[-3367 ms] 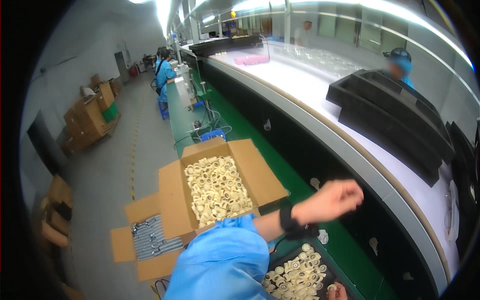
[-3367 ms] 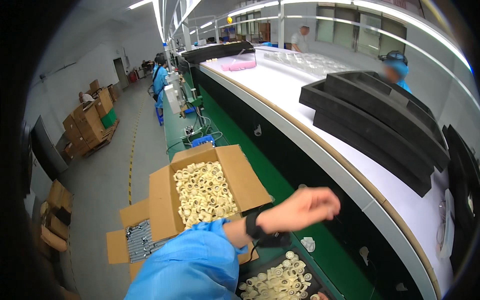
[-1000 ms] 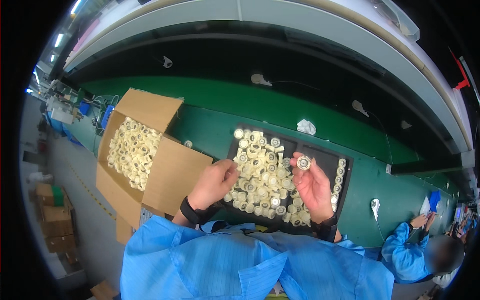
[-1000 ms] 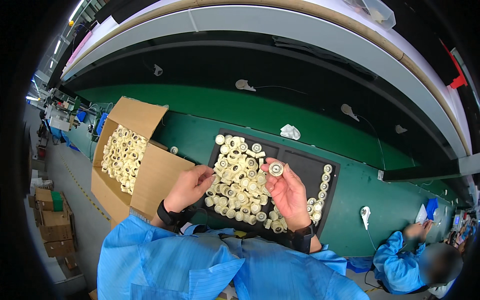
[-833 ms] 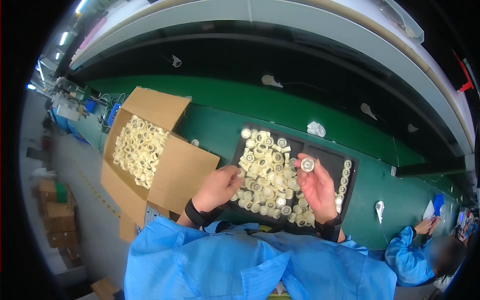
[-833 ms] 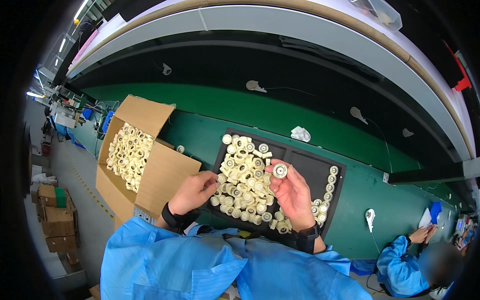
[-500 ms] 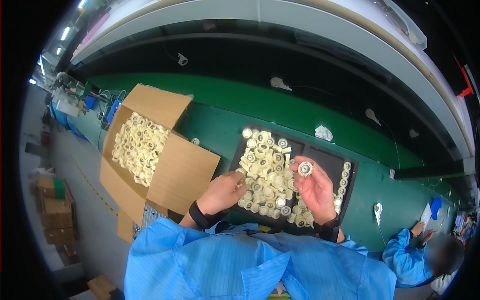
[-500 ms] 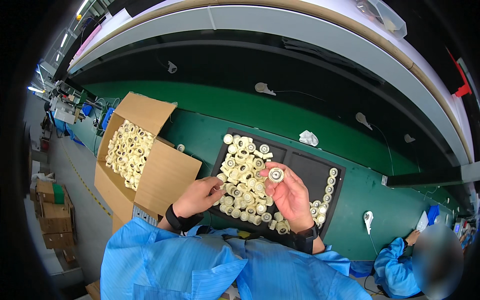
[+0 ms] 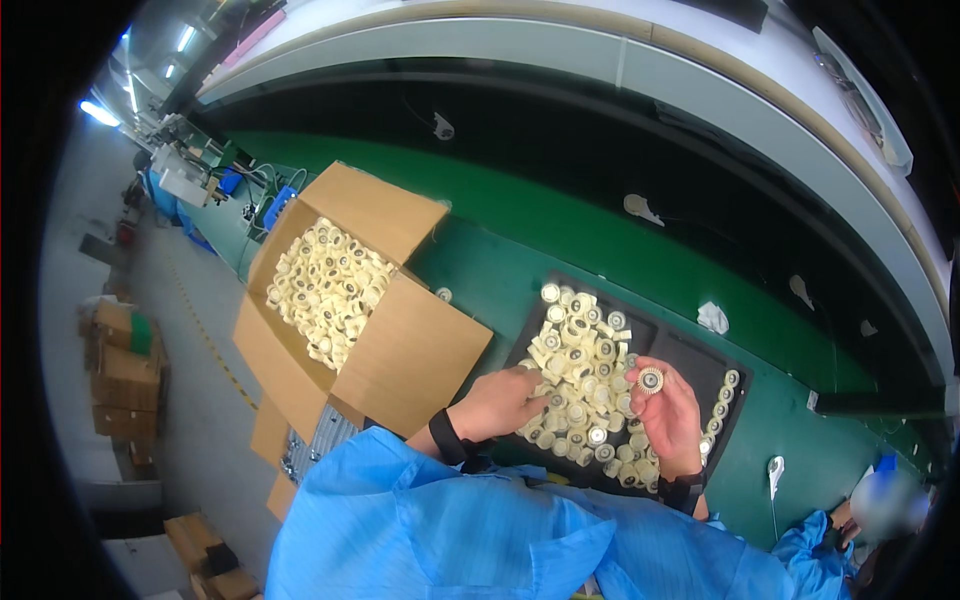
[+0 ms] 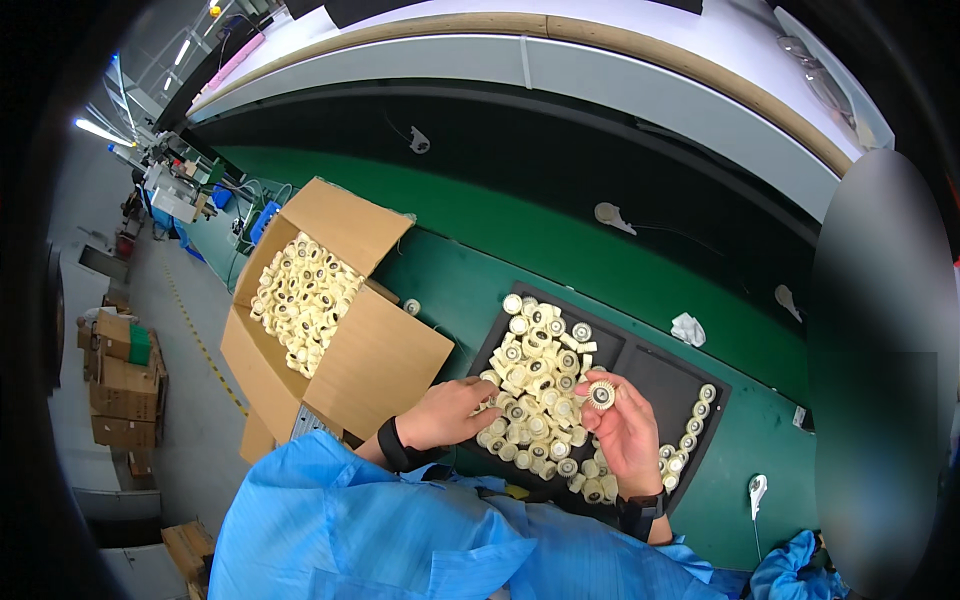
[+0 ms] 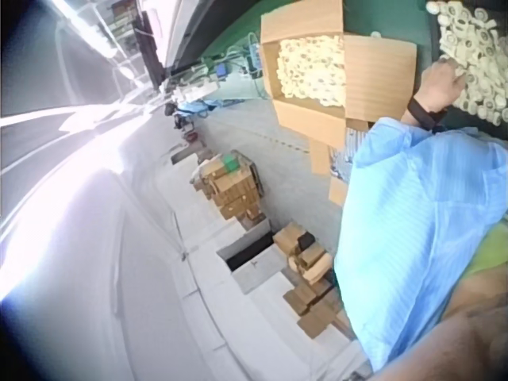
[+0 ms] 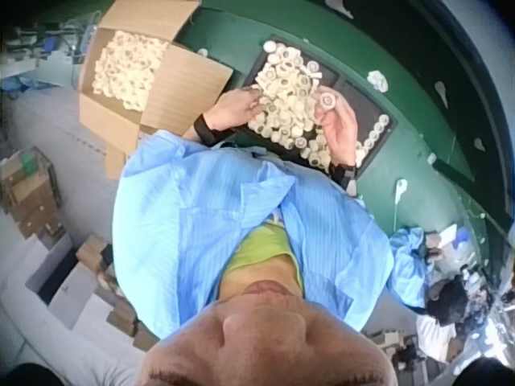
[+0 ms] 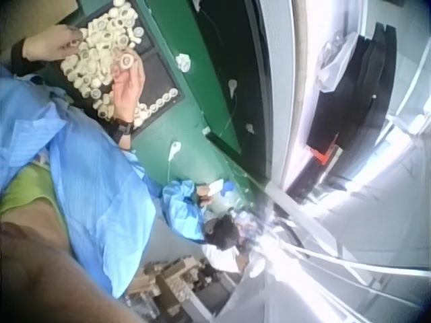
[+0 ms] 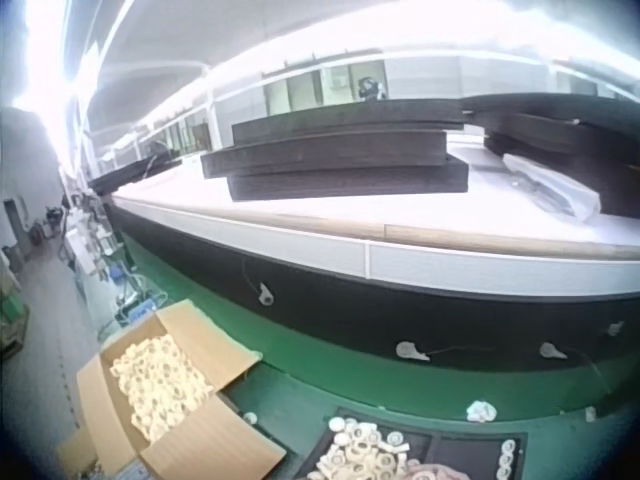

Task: The worker is assembling small plastic gear mechanisms into white plastic housings on an industrial assembly line.

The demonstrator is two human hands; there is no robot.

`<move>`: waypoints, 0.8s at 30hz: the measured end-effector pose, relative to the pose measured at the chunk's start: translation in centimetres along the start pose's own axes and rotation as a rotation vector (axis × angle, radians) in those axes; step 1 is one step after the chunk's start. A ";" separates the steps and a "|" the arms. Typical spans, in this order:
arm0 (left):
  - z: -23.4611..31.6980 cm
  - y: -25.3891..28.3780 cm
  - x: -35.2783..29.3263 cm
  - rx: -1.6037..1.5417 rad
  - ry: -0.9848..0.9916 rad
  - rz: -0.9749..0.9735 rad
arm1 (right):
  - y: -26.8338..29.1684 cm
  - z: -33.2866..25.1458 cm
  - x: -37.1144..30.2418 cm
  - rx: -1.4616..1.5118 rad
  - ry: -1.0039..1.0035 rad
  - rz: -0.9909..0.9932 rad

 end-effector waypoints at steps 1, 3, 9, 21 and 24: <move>0.0 0.2 0.0 0.015 0.001 0.003 | 0.2 0.1 0.1 -0.036 0.001 0.008; -0.1 1.1 0.4 0.051 -0.001 0.017 | 0.3 0.2 0.4 -0.035 -0.008 0.017; 2.0 5.7 2.6 -0.096 -0.098 0.006 | 0.9 0.2 1.8 -0.071 -0.036 0.058; -14.3 23.8 31.9 0.338 0.275 0.860 | 2.0 -0.2 4.7 -0.149 -0.074 0.153; -20.6 24.3 33.5 0.220 0.603 0.745 | 2.1 -1.3 4.6 -0.172 -0.139 0.247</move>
Point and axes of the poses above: each hand's wrist, its own x-axis towards the middle knuckle, its own y-axis out of the back of the hand, z = x × y, the point moved 6 cm from there along x, towards the middle knuckle, and after that the axes turned 7 degrees about -x, right-handed, at the moved point
